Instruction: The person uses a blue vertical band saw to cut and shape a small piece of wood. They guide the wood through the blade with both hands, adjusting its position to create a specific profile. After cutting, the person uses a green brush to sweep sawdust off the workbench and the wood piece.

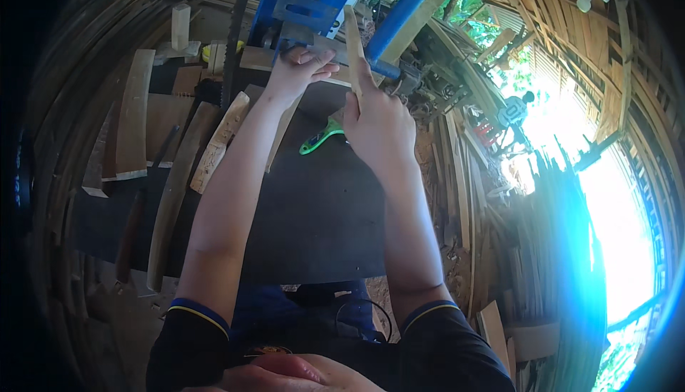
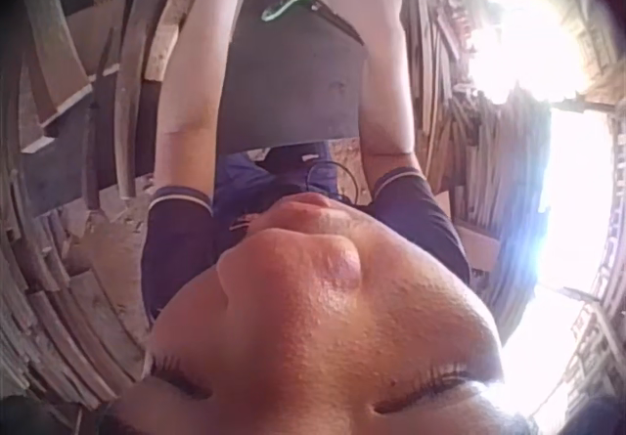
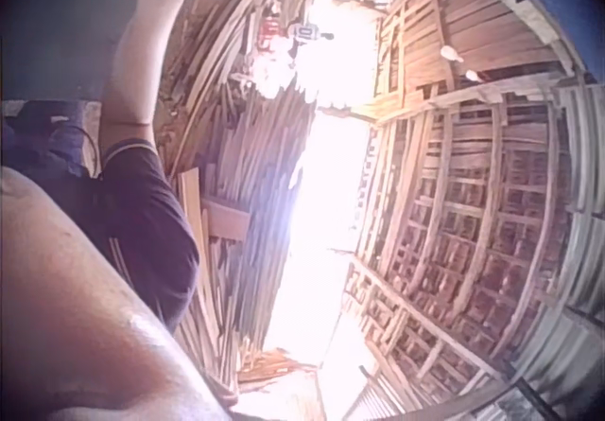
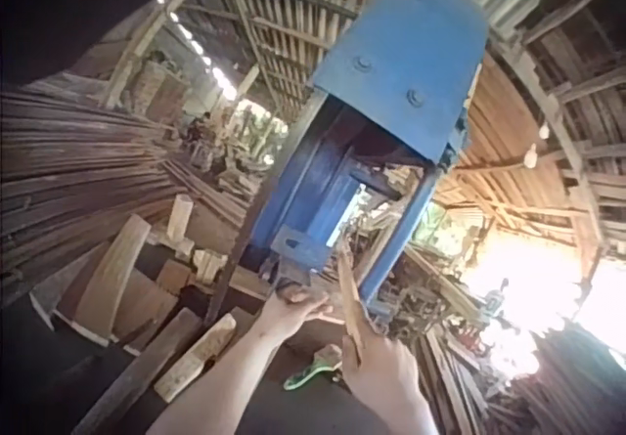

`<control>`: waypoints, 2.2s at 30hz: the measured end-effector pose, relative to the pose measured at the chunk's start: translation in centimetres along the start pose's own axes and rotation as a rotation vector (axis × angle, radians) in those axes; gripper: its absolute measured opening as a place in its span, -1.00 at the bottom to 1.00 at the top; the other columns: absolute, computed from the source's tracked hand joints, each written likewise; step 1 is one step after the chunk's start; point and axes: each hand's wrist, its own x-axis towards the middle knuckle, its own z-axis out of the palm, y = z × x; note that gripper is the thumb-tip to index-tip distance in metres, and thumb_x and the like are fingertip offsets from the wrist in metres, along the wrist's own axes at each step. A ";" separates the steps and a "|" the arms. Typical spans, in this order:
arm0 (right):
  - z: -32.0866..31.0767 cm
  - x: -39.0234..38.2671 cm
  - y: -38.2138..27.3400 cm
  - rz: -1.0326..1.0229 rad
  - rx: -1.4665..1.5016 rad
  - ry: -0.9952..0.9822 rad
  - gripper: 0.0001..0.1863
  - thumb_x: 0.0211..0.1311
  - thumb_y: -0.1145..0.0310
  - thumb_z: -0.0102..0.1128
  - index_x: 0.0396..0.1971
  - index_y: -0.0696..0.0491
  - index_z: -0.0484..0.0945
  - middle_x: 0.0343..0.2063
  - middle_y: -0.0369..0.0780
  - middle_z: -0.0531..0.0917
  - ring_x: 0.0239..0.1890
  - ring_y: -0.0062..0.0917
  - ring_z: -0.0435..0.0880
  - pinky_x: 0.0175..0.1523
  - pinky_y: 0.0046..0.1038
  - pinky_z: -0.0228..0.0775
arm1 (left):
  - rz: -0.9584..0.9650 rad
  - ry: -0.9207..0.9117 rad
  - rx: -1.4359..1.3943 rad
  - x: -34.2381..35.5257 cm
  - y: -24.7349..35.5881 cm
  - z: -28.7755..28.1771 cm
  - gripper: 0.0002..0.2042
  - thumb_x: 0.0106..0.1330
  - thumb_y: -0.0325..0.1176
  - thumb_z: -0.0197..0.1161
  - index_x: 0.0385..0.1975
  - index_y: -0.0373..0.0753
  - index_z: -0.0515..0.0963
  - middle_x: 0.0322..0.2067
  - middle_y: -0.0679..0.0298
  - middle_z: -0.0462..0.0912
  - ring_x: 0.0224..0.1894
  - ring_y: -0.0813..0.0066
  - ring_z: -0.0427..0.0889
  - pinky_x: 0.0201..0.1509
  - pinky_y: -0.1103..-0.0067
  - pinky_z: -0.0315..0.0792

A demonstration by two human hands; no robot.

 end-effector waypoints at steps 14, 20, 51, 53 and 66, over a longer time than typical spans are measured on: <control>0.8 0.8 0.6 -0.057 0.082 0.033 -0.27 0.22 0.39 0.02 0.42 -0.32 0.13 -0.45 0.08 0.68 -0.35 0.07 0.68 -0.16 0.05 0.51 | -0.007 0.011 -0.015 0.0 -0.1 0.1 -0.67 0.30 -0.21 0.38 -0.20 -0.38 0.52 -0.20 0.11 0.70 -0.13 0.30 0.74 0.01 0.45 0.60; -0.4 2.3 -0.3 -0.004 0.067 0.058 -0.50 0.24 0.32 0.06 0.22 -0.11 0.46 -0.35 0.09 0.68 -0.26 0.03 0.68 -0.16 -0.07 0.52 | -0.055 0.036 0.006 0.6 -0.6 0.0 -0.65 0.29 -0.21 0.40 -0.22 -0.39 0.50 -0.20 0.07 0.68 -0.12 0.28 0.73 0.04 0.41 0.61; -0.8 -4.2 0.4 0.018 0.113 0.076 -0.38 0.22 0.32 0.11 0.33 -0.03 0.28 -0.66 -0.01 0.63 -0.62 -0.07 0.65 -0.44 -0.06 0.51 | -0.233 0.161 0.239 -1.2 2.5 2.3 -0.53 0.34 -0.11 0.32 -0.05 -0.39 0.36 -0.04 0.06 0.61 0.02 0.22 0.68 0.12 0.31 0.53; -0.2 -1.5 -0.6 0.020 0.107 0.075 -0.56 0.15 0.31 0.13 0.08 -0.05 0.53 -0.60 -0.03 0.66 -0.54 -0.09 0.69 -0.40 -0.10 0.55 | -0.219 0.199 0.270 -1.7 3.4 1.1 -0.58 0.31 -0.13 0.36 -0.12 -0.33 0.37 -0.03 0.08 0.60 -0.01 0.25 0.68 0.15 0.28 0.52; -1.4 -5.0 1.3 -0.008 0.147 -0.156 -0.16 0.06 0.42 0.15 0.40 0.24 0.11 -0.55 -0.13 0.65 -0.51 -0.26 0.71 -0.42 -0.30 0.58 | -0.313 0.229 0.255 -0.9 3.4 1.8 -0.48 0.34 -0.03 0.32 0.08 -0.31 0.40 0.10 0.12 0.51 0.11 0.31 0.57 0.27 0.27 0.36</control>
